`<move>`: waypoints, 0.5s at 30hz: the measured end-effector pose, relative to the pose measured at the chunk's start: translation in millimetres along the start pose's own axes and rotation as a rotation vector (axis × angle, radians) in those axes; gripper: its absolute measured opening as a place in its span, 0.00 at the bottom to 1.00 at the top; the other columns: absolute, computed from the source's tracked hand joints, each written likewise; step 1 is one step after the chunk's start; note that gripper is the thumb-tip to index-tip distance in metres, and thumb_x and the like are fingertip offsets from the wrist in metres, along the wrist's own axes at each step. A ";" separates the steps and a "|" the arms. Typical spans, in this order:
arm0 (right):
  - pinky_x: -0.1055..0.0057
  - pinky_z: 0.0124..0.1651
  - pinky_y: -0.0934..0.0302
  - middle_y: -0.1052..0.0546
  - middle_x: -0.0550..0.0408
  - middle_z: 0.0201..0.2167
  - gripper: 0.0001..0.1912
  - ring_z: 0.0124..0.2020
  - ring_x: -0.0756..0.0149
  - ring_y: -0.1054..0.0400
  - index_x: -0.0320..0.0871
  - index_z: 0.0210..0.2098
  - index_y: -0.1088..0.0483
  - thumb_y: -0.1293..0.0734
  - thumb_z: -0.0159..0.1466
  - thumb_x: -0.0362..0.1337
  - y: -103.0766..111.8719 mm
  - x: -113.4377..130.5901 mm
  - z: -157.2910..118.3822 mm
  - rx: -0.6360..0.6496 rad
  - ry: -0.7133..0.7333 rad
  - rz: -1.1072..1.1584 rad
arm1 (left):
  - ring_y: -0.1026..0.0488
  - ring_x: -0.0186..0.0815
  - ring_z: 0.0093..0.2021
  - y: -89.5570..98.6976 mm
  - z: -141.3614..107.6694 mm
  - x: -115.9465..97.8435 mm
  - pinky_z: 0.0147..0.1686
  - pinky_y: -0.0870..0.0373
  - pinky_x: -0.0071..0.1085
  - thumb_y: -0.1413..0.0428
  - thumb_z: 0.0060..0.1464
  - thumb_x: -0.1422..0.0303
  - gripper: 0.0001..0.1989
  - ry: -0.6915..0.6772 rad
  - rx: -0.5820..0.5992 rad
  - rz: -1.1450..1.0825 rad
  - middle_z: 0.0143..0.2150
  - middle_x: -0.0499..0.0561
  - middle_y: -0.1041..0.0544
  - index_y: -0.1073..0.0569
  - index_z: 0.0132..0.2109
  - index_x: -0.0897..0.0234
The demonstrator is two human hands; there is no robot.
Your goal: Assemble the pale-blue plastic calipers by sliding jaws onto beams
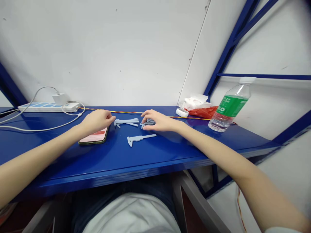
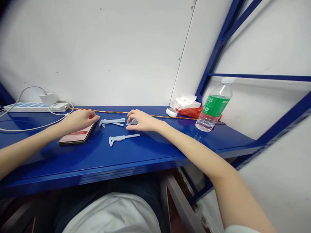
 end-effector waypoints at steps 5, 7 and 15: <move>0.62 0.58 0.45 0.33 0.50 0.54 0.10 0.56 0.59 0.39 0.45 0.36 0.28 0.33 0.60 0.44 -12.9 42.0 -4.3 0.116 0.127 0.044 | 0.31 0.41 0.29 -5.9 -8.8 -16.3 0.27 0.43 0.31 0.56 0.50 0.55 0.16 -0.076 0.034 0.015 0.28 0.53 0.25 0.34 0.25 0.61; 0.63 0.56 0.44 0.32 0.49 0.53 0.07 0.54 0.60 0.38 0.43 0.33 0.28 0.34 0.61 0.40 -14.9 49.0 -4.6 0.105 0.141 0.017 | 0.31 0.39 0.29 -7.9 -11.6 -22.4 0.27 0.44 0.31 0.56 0.50 0.56 0.16 -0.109 0.061 0.014 0.27 0.52 0.26 0.33 0.25 0.61; 0.60 0.51 0.43 0.28 0.48 0.49 0.03 0.50 0.57 0.35 0.43 0.30 0.31 0.33 0.57 0.35 -3.0 47.7 -1.2 -0.223 0.191 -0.111 | 0.37 0.32 0.24 -14.8 -27.2 -42.8 0.26 0.45 0.28 0.51 0.49 0.48 0.21 -0.163 0.292 -0.397 0.22 0.46 0.31 0.28 0.25 0.61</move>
Point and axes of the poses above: each hand's wrist, its own z-axis towards the middle knuckle, its own y-axis out of the back of the hand, x = y × z, the point moved 5 cm from there along z, towards the middle knuckle
